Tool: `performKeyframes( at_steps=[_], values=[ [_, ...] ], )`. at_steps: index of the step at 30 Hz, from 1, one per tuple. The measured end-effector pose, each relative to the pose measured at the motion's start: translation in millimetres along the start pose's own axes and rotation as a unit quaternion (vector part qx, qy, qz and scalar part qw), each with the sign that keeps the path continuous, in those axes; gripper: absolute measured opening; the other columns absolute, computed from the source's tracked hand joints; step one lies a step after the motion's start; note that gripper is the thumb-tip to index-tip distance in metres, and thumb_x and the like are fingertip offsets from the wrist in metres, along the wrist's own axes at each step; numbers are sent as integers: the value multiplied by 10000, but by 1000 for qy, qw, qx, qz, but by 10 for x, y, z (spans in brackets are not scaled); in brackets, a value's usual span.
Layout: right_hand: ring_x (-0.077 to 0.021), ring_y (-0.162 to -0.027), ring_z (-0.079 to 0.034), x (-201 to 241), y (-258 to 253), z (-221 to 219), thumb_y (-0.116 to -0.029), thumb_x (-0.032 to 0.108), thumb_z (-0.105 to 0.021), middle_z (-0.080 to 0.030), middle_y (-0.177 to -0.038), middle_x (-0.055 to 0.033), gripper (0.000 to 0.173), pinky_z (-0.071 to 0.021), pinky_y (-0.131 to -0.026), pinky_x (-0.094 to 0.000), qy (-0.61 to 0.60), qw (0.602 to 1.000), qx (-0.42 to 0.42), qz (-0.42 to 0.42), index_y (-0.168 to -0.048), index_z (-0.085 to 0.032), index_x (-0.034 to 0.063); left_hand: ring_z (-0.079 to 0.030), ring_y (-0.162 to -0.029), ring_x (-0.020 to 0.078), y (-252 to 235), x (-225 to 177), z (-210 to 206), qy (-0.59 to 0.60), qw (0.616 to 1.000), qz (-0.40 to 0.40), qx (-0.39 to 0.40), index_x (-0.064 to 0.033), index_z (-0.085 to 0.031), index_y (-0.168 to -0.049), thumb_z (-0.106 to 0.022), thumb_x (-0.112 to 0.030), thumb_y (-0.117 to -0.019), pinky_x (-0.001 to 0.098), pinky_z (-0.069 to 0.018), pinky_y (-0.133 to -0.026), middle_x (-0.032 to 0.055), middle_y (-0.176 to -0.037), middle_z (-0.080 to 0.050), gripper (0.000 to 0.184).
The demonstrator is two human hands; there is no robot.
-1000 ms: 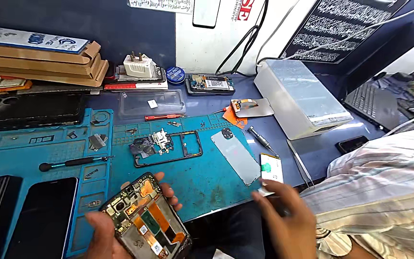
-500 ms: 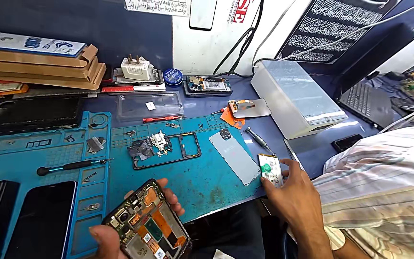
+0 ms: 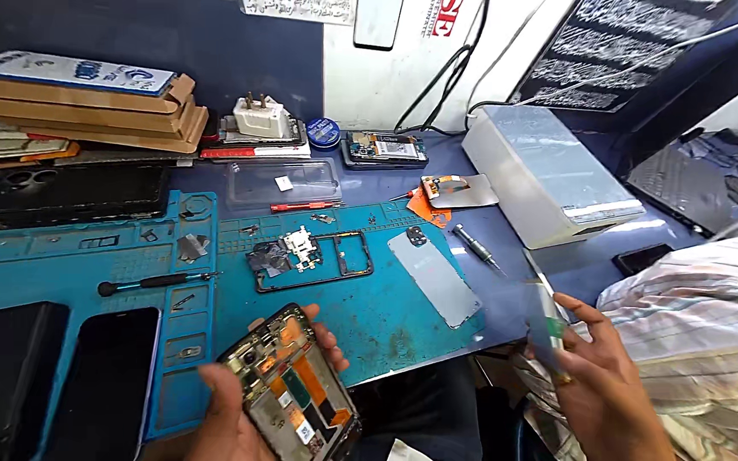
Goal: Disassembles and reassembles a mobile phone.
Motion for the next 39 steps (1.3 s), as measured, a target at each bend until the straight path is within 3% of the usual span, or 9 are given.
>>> performKeyframes(
  at_steps=[3,5,8,15,19,23,29,34,39],
  values=[
    [-275,-1075,-663,-119,137,-409,-800,332,-819,-643,-1248,-170,774,-569,-914,-422,-376,914,148,-34,-1469,-515,91,-643,-1157,383,-15,83,38,30,999,9,-10,-86,-540,-1413,-568,-677,-912,544,-510,-1037,231,-1267,-631,775],
    [-263,-1051,-668,-210,213,-723,-788,305,-821,-642,-1231,-173,807,-575,-886,-397,-463,861,192,-83,-1487,-500,62,-642,-1159,377,-28,133,60,39,999,19,-13,-69,-546,-1414,-501,-707,-930,543,-511,-1036,237,-1266,-627,803],
    [-252,-995,-676,-321,332,-1060,-813,163,-796,-642,-1221,-178,680,-588,-809,-373,-501,834,191,-133,-1431,-530,65,-647,-1155,378,-29,178,95,61,997,38,-22,-37,-534,-1414,-445,-711,-955,541,-516,-1032,253,-1257,-625,820],
    [-271,-953,-762,-132,461,-1508,-955,22,-676,-736,-1118,-192,308,-623,-894,-478,-331,915,148,-179,-1230,-538,35,-663,-1129,362,-49,257,105,105,991,81,-33,-49,-530,-1401,-365,-672,-1004,537,-532,-1007,237,-1246,-638,757],
    [-88,-878,-732,66,511,-1627,-913,-4,-720,-768,-957,-24,203,-616,-821,-290,-159,964,205,-52,-1084,-643,73,-644,-1179,374,-52,277,116,84,993,84,-18,-56,-540,-1401,-317,-673,-1014,523,-517,-1034,249,-1264,-639,761],
    [-92,-869,-731,90,523,-1714,-925,-16,-712,-756,-956,-30,234,-619,-811,-284,-97,958,271,-1,-1120,-595,36,-614,-1240,373,-35,282,103,86,992,94,18,-52,-554,-1410,-377,-652,-1013,536,-478,-1082,251,-1284,-633,740],
    [-153,-930,-743,103,539,-1731,-947,-13,-695,-757,-1073,-106,476,-628,-865,-314,-75,945,316,34,-1404,-562,9,-622,-1239,328,-12,287,125,114,989,91,17,-103,-550,-1414,-413,-610,-1023,506,-486,-1078,212,-1337,-616,655],
    [-153,-939,-746,46,560,-1737,-950,-13,-691,-760,-1061,-96,410,-630,-872,-316,-62,943,324,44,-1344,-583,5,-595,-1271,365,-23,323,87,118,986,109,47,5,-530,-1426,-326,-654,-1025,517,-438,-1130,266,-1305,-618,797],
    [-153,-948,-747,24,579,-1737,-949,-21,-687,-759,-1047,-90,366,-627,-874,-314,-59,945,321,29,-1293,-566,12,-586,-1288,373,-20,347,96,118,986,107,49,-29,-538,-1419,-359,-642,-1024,529,-420,-1145,252,-1324,-616,751]
  ],
)
Point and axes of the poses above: each hand's wrist, its own y-axis away from the middle knuckle, its own z-axis out of the back of the hand, x = y × z, the point moved 6 cm from there along -y, towards the middle knuckle
